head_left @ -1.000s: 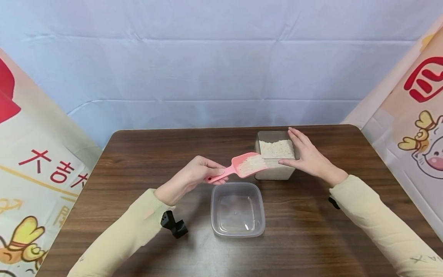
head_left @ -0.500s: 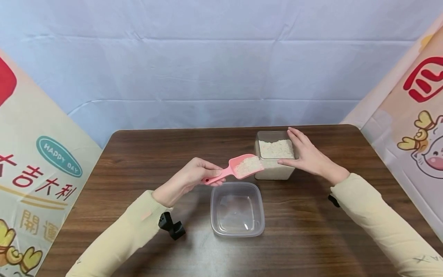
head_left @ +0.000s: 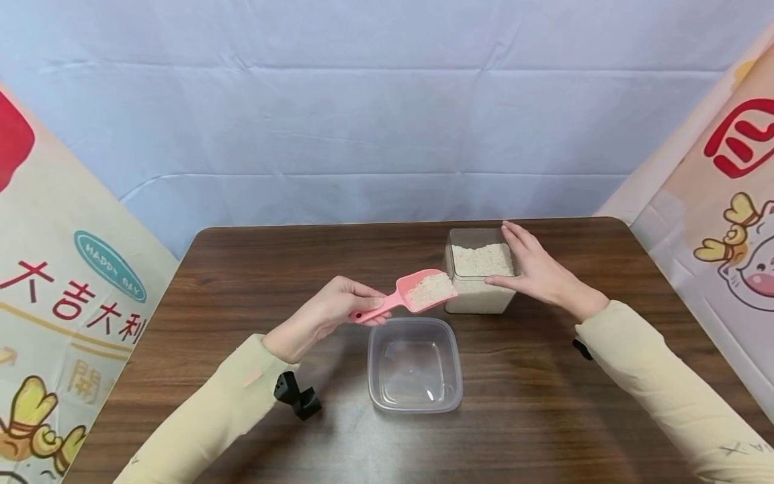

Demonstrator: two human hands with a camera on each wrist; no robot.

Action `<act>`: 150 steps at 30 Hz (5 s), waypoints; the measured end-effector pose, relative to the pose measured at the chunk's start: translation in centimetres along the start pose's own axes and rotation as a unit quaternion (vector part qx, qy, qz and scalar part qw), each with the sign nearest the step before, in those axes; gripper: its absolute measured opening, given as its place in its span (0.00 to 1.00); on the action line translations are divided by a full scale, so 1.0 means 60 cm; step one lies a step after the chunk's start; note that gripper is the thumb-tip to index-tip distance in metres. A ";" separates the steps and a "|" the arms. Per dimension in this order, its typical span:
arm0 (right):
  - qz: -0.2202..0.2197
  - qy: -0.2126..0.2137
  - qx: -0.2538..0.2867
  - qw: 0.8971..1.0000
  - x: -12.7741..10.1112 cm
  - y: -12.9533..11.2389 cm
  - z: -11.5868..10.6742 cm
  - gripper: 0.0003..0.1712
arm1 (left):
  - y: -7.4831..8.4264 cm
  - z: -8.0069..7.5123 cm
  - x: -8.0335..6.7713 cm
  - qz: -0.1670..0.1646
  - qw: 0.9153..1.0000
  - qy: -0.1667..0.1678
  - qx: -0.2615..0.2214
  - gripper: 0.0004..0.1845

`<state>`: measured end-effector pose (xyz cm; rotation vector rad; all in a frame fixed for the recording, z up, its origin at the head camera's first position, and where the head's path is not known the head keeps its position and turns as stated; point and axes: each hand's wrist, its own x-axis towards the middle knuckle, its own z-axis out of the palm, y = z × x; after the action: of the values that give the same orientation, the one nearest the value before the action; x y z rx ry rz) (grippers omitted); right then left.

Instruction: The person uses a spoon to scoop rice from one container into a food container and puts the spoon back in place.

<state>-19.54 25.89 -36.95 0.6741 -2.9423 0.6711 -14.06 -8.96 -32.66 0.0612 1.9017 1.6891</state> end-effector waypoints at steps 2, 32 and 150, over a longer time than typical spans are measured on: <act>0.001 0.000 0.001 1.000 0.000 -0.001 0.000 0.58 | 0.000 0.000 -0.001 0.001 1.000 -0.002 -0.002 0.14; -0.036 0.060 -0.008 0.998 0.003 0.015 0.017 0.54 | -0.014 -0.033 -0.031 0.035 0.998 -0.041 0.017 0.14; -0.036 0.059 -0.004 0.998 0.000 0.010 0.015 0.54 | -0.054 -0.048 -0.045 -0.021 0.987 -0.112 0.115 0.12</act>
<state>-19.75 25.99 -37.99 0.7112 -2.7974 0.6676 -12.00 -13.26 -34.54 0.2868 1.9034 1.3650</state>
